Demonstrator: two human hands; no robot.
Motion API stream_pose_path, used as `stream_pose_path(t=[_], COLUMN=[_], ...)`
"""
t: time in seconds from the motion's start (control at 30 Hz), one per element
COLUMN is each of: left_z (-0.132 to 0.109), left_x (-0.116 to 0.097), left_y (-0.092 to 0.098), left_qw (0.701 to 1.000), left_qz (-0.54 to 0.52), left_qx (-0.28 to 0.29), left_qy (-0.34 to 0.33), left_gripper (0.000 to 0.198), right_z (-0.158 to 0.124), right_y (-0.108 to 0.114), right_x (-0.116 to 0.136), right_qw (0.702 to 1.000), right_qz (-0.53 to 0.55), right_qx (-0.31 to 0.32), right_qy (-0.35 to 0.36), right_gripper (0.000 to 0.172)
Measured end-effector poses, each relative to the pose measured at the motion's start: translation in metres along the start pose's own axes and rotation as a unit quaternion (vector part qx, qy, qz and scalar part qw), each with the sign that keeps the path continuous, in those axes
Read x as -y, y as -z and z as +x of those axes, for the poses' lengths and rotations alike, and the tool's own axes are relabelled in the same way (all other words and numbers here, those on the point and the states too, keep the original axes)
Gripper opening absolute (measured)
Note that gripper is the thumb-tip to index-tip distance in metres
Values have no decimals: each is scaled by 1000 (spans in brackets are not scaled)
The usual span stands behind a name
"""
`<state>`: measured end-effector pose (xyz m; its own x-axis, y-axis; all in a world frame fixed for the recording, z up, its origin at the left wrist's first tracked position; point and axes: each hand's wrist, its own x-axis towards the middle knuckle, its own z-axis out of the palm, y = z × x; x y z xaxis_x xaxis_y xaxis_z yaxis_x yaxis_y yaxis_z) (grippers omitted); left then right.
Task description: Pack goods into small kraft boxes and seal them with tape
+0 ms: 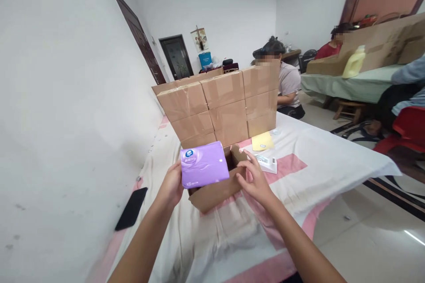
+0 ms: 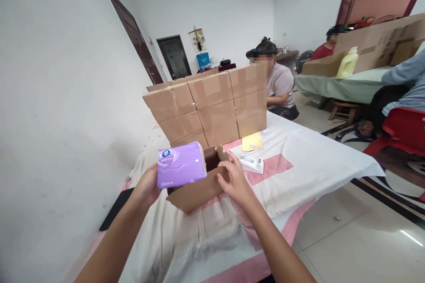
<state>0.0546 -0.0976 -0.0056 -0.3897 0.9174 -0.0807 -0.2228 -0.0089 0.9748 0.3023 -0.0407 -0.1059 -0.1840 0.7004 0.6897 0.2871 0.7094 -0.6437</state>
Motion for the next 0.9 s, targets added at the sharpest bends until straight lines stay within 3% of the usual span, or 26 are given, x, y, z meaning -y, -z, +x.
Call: stream_pose_path(t=[0.23,0.4,0.5,0.6,0.7,0.8,0.9], left_z=[5,0,-2,-1,-2,-12,-29], left_x=[-7,-3,1,5,6,10,20], left_y=[-10,-19,-20,-20,-18,-11,-4], left_qw=[1000,1000,999,999,999,997,990], left_qz=[-4,-17,-18,-12,5,36,83], left_qx=[10,15,23,36,47,30,-3], left_qy=[16,12,12,-2,-26,-61,-112], left_gripper=[16,20,29,35,40,46,46], right_z=[-2,10,35,66,94,116,133], right_y=[-1,22,40,47,40,36,39], right_x=[2,18,45,79,102,102,84], right_qw=[1000,996,987,961,922,899,895], right_qz=[-20,-69,-89,-115,-149,-162,-122], right_qx=[-11,24,32,134,237,305,369], right_qy=[9,48,127,213,267,267,218], right_gripper=[16,11,43,81,86,93,103])
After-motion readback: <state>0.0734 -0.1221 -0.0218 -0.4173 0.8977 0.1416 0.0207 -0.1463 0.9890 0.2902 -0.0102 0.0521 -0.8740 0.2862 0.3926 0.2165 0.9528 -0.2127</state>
